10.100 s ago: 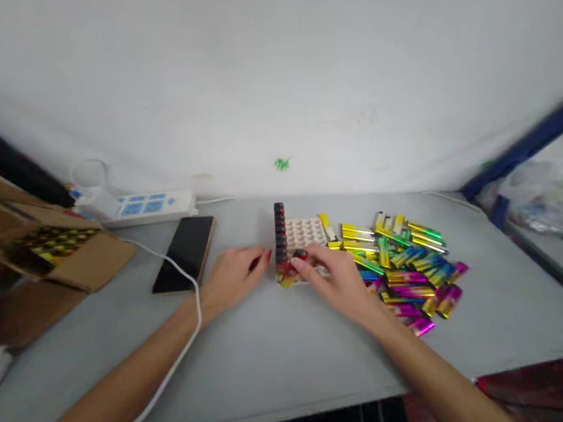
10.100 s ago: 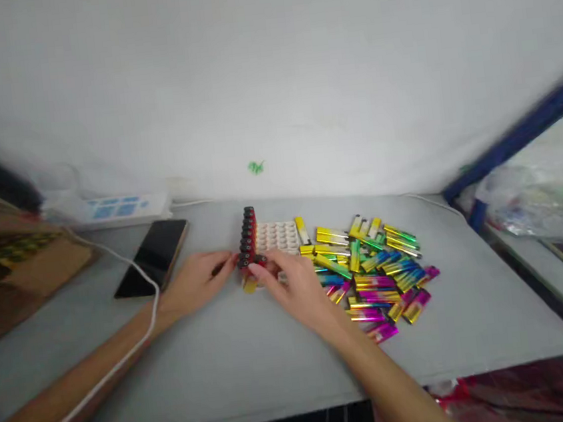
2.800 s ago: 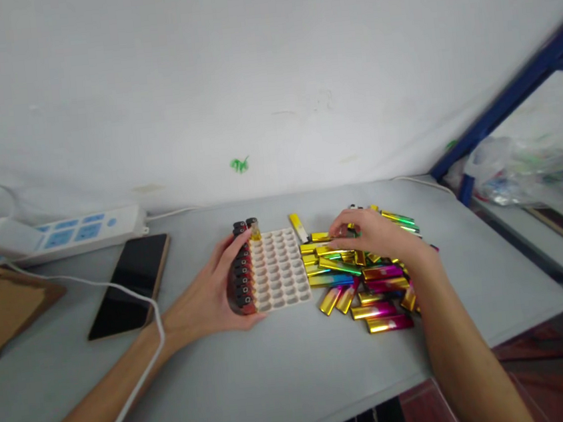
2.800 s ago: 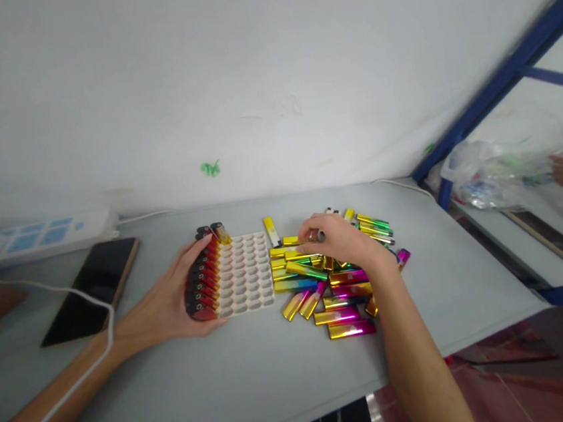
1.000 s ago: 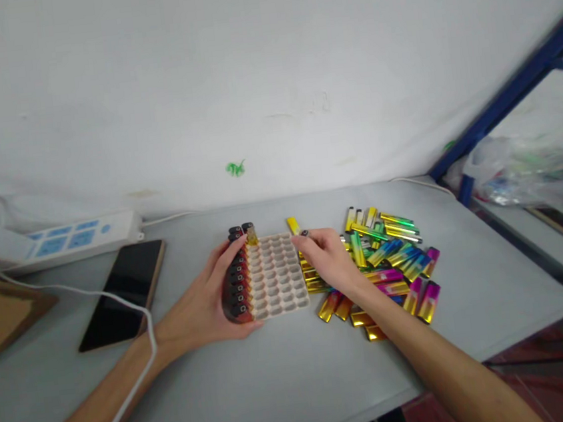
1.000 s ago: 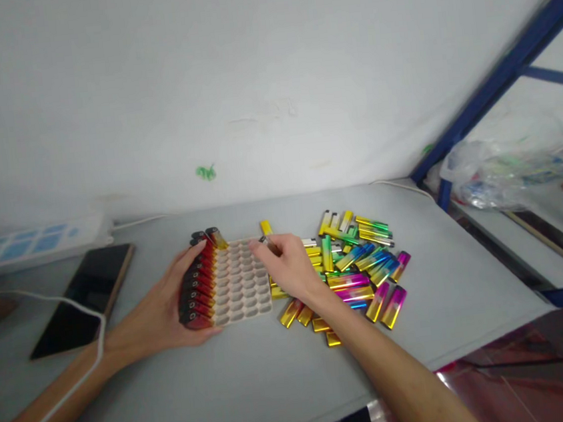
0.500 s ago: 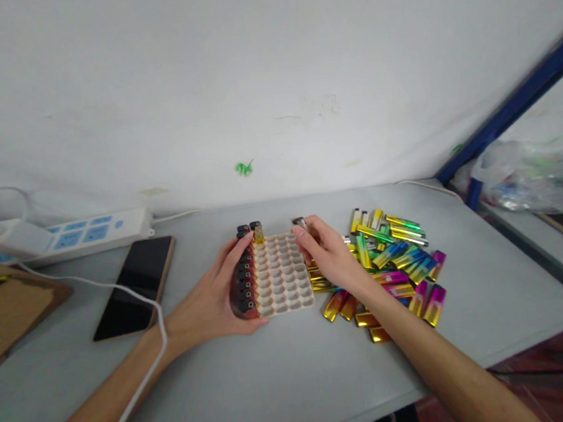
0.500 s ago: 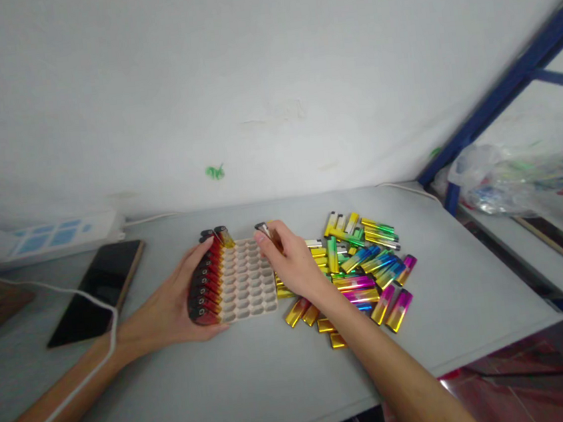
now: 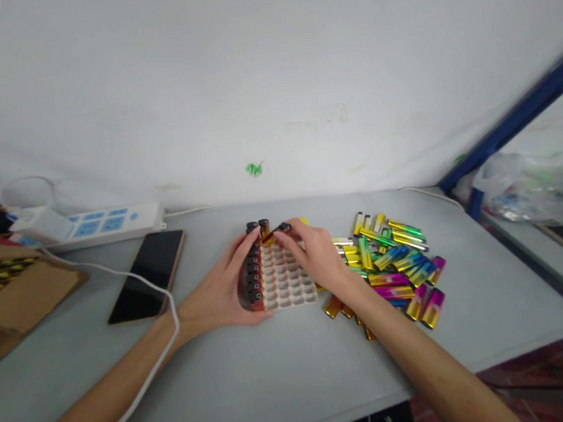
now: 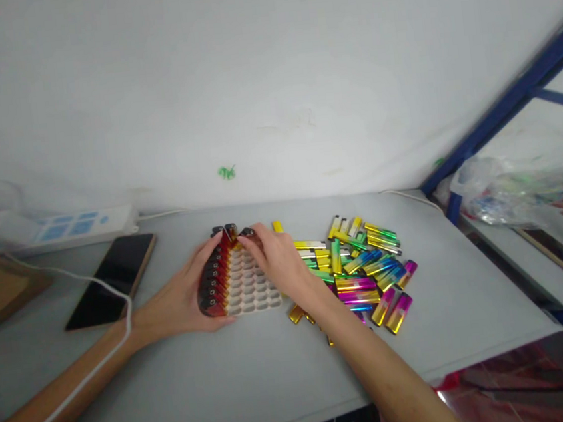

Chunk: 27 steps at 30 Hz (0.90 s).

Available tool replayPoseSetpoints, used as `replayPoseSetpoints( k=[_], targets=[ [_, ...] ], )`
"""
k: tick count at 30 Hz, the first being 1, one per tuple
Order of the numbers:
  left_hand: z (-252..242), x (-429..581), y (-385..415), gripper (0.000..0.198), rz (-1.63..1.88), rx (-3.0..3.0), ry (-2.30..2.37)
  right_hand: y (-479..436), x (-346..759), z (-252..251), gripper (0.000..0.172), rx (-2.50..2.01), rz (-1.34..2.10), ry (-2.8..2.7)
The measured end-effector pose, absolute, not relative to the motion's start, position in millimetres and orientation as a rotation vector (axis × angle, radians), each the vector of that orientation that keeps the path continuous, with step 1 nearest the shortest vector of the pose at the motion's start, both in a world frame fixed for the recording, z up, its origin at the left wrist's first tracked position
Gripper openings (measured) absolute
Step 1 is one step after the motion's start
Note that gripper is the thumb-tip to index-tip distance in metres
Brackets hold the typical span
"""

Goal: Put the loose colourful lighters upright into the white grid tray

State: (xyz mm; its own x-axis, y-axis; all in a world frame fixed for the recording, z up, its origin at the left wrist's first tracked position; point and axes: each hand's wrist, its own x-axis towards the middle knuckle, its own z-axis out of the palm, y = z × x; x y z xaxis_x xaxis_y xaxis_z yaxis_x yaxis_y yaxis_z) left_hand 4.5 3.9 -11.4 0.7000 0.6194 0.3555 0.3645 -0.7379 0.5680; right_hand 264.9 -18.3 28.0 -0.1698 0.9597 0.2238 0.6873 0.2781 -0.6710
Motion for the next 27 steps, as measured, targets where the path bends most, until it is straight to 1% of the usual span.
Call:
replayPoseSetpoints(
  k=[4, 8, 15, 19, 21, 24, 27],
  targets=[
    [-11.5, 4.9, 3.4, 0.157, 0.736, 2.476, 0.756, -10.5, 259.4, 24.7, 0.020, -1.543, 0.366, -2.188],
    [-11.4, 5.1, 2.8, 0.157, 0.719, 2.469, 0.751, -4.0, 254.6, 34.7, 0.026, -1.569, 0.176, -2.402],
    [-12.7, 3.9, 3.9, 0.157, 0.715, 2.435, 0.782, -0.9, 235.0, 53.3, 0.030, -1.699, 0.068, -2.492],
    [-14.2, 3.3, 5.2, 0.158, 0.740, 2.434, 0.782, -2.7, 230.9, 52.1, 0.038, -1.751, 0.061, -2.441],
    [-14.3, 3.6, 5.5, 0.159, 0.753, 2.445, 0.784, -3.7, 237.9, 52.7, 0.039, -1.737, 0.097, -2.421],
    [-13.1, 4.5, 5.2, 0.156, 0.759, 2.457, 0.773, -6.1, 266.6, 55.4, 0.033, -1.678, 0.232, -2.382],
    [-11.9, 5.2, 4.5, 0.153, 0.747, 2.461, 0.766, -9.3, 313.3, 56.7, 0.021, -1.705, 0.306, -2.288]
  ],
)
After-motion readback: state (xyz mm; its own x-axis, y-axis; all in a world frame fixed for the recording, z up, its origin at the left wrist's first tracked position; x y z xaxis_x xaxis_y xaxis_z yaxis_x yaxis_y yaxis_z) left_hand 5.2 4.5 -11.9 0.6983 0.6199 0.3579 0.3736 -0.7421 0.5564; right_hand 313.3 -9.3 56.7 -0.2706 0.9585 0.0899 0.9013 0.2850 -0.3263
